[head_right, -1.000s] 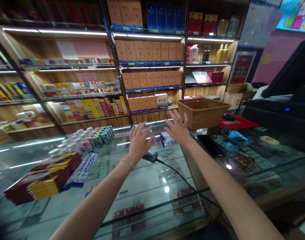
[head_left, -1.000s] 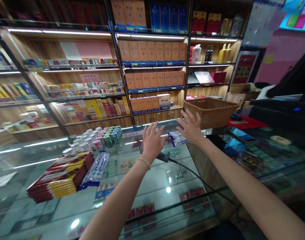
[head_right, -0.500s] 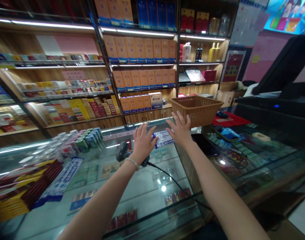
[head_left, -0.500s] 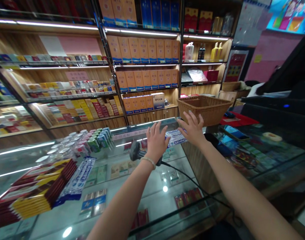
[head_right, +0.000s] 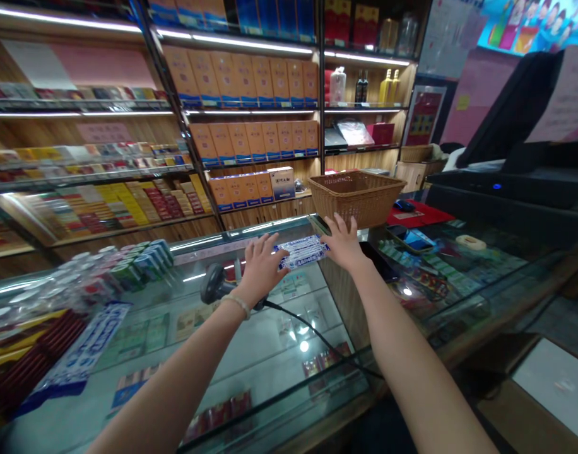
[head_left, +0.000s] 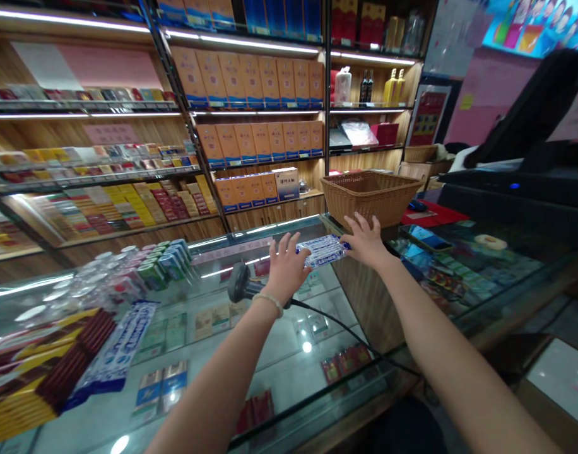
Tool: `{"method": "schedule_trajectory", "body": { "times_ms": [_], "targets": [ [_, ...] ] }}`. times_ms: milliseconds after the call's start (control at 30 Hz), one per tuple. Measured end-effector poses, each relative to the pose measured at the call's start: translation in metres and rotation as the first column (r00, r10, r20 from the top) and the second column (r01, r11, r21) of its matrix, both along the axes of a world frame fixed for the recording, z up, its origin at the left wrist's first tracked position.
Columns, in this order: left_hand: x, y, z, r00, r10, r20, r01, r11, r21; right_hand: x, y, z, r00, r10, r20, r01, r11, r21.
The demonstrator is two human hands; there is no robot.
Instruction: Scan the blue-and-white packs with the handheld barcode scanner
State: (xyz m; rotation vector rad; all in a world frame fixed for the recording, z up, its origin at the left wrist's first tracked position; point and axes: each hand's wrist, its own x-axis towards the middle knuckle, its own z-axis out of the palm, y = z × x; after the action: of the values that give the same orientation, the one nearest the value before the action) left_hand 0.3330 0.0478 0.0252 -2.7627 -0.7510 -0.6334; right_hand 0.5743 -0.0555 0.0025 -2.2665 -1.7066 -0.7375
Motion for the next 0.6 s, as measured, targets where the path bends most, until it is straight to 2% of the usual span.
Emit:
{"method": "schedule_trajectory", "body": {
  "times_ms": [200, 600],
  "targets": [
    [0.001, 0.003, -0.003, 0.999, 0.009, -0.045, -0.011, 0.999, -0.043, -0.002, 0.004, -0.007, 0.997, -0.015, -0.077, 0.009, 0.996, -0.086],
    [0.002, 0.002, 0.000, 0.998, 0.010, -0.058, -0.013, 0.998, -0.065, -0.010, 0.002, -0.001, 0.994, -0.044, -0.100, 0.031, 0.991, -0.128]
  ]
}}
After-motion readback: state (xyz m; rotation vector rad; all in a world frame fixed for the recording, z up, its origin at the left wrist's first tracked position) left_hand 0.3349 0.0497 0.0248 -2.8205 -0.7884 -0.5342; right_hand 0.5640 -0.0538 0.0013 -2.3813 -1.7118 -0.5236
